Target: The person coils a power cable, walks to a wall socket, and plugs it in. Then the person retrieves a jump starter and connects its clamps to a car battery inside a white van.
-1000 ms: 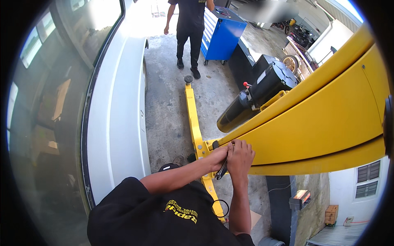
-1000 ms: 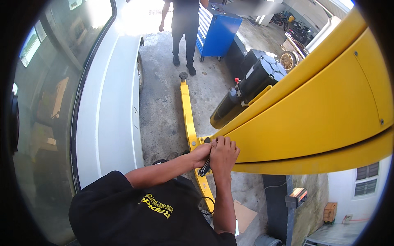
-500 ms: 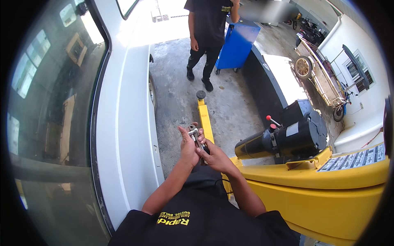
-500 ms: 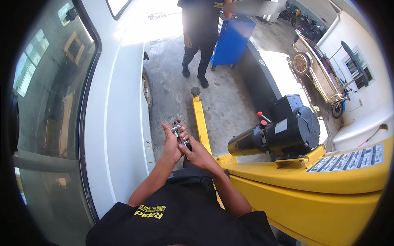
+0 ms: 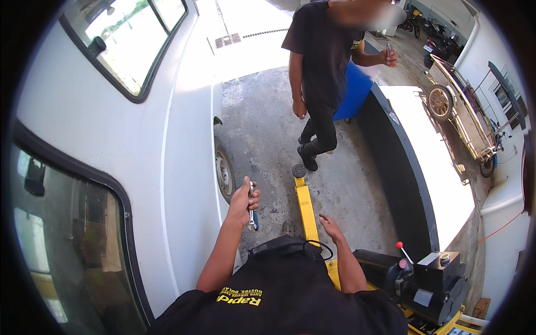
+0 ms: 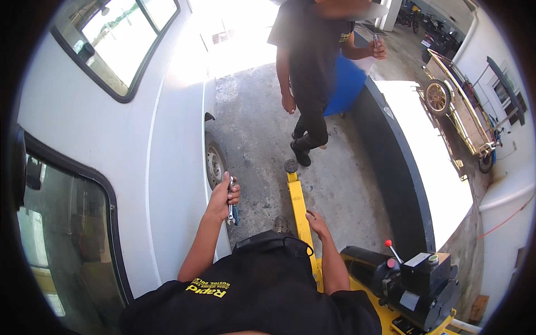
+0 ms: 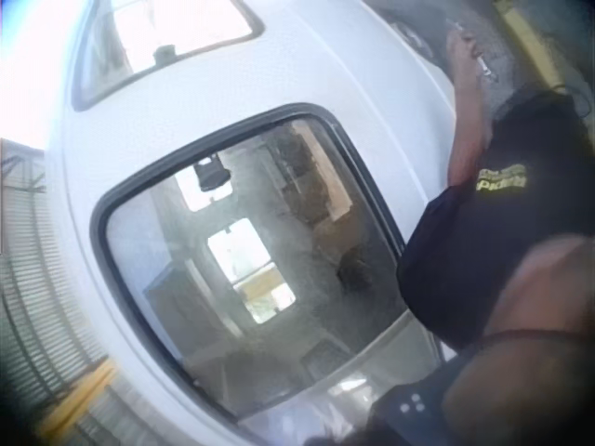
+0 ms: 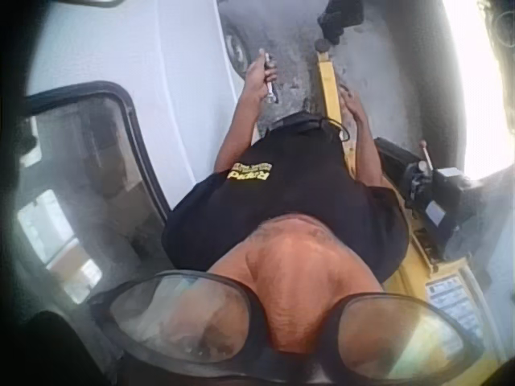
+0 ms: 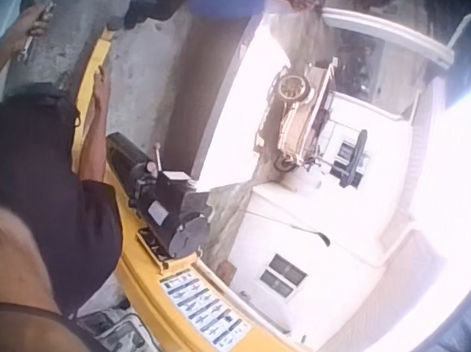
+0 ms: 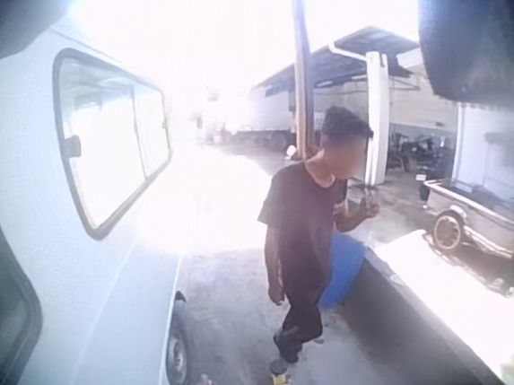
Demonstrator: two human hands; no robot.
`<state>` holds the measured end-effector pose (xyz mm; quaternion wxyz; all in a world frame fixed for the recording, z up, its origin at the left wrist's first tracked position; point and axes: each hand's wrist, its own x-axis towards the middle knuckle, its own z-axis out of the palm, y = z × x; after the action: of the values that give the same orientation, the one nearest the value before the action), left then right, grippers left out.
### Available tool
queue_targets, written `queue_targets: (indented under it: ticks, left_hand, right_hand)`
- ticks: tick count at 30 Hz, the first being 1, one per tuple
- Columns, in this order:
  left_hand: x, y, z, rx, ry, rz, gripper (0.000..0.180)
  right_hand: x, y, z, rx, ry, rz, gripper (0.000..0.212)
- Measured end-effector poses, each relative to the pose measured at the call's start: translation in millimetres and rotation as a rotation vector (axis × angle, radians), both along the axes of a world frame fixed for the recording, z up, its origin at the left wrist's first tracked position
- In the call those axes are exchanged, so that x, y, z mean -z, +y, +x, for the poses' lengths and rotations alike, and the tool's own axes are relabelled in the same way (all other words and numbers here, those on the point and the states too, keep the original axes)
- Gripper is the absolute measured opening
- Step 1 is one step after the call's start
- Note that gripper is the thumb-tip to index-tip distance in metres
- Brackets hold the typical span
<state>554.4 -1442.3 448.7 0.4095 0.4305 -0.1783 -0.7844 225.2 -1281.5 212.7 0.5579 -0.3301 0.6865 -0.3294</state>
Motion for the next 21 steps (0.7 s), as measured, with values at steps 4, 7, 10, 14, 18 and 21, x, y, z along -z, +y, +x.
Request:
queue_targets:
  ticks: [4, 7, 10, 14, 18, 21]
  left_hand:
    - [38.9, -108.0, 49.8, -0.001, -0.162, 0.029, 0.039]
    - [86.2, -168.8, 110.4, -0.145, -0.205, 0.097, 0.033]
    - [131.2, -236.8, 137.5, -0.213, -0.181, 0.163, 0.030]
    - [174.5, -370.4, 144.8, -0.262, -0.110, 0.089, 0.029]
    - [137.3, -516.0, 75.3, -0.163, -0.016, 0.035, 0.028]
    - [116.6, -610.0, 47.3, -0.045, -0.102, -0.059, 0.030]
  right_hand:
    - [118.8, 18.2, 10.2, 0.030, 0.069, 0.396, 0.039]
    - [113.9, -53.2, 28.6, 0.023, 0.051, 0.457, 0.035]
    - [107.4, -124.6, 24.8, 0.102, 0.069, 0.468, 0.030]
    - [97.3, -223.4, 22.1, 0.226, 0.114, 0.485, 0.025]
    - [126.9, -275.0, 12.6, 0.512, 0.002, 0.544, 0.025]
    - [122.8, -336.7, 26.6, 0.356, 0.084, 0.498, 0.026]
